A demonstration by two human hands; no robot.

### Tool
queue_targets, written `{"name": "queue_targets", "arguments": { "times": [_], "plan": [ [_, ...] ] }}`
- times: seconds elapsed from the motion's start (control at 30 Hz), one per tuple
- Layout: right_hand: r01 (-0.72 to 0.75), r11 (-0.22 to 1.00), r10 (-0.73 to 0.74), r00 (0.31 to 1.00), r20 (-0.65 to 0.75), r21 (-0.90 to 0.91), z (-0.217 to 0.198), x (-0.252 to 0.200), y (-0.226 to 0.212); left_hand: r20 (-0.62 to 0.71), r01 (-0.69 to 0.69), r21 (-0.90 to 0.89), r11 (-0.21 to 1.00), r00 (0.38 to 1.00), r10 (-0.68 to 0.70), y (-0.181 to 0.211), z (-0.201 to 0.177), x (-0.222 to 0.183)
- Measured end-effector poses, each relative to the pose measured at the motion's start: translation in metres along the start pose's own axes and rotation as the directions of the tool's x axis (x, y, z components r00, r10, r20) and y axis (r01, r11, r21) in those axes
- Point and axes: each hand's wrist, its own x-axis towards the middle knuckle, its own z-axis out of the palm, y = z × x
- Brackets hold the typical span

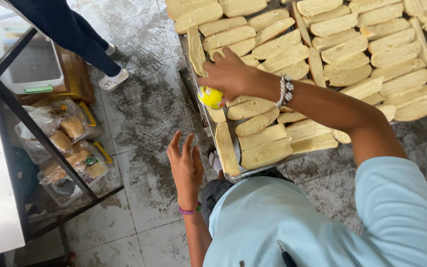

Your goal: The person applies a thin sauce to many sliced bread rolls using a small tin with a punctured lid, moving across rows of bread on large metal trays.

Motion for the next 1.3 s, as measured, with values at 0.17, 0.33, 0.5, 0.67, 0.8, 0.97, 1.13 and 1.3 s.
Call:
{"name": "queue_targets", "arguments": {
  "times": [0.17,0.33,0.5,0.67,0.8,0.97,1.13,1.3],
  "plan": [
    [0.066,0.997,-0.066,0.998,0.024,0.028,0.011,-0.045,-0.051,0.051,-0.04,-0.002,0.999,0.998,0.04,-0.006,-0.005,0.0],
    [0.122,0.992,-0.124,0.99,0.068,0.039,0.013,-0.078,-0.094,0.078,-0.043,0.007,0.999,0.996,0.042,-0.008,-0.007,-0.003],
    [0.183,0.983,-0.183,0.983,0.031,0.005,0.013,-0.102,-0.114,0.056,-0.041,-0.014,0.999,0.998,0.042,0.003,-0.001,-0.014],
    [0.209,0.978,-0.206,0.977,-0.061,0.03,0.004,-0.124,-0.119,0.054,-0.024,-0.05,0.998,0.998,0.027,0.022,0.005,-0.026],
    [0.244,0.967,-0.238,0.967,-0.087,0.068,-0.001,-0.133,-0.114,0.039,-0.015,-0.003,1.0,0.999,0.015,0.024,0.001,-0.046],
    [0.266,0.949,-0.253,0.963,-0.096,0.167,-0.019,-0.14,-0.107,-0.015,-0.004,0.041,0.999,1.0,0.004,0.022,-0.014,-0.062],
    [0.283,0.956,-0.271,0.954,-0.128,0.08,-0.027,-0.141,-0.115,-0.036,0.012,0.053,0.999,0.999,-0.01,0.027,-0.019,-0.078],
    [0.315,0.949,-0.313,0.945,-0.098,0.014,-0.028,-0.139,-0.125,-0.045,0.041,0.041,0.998,0.998,-0.039,0.031,-0.019,-0.09]
  ]
}}
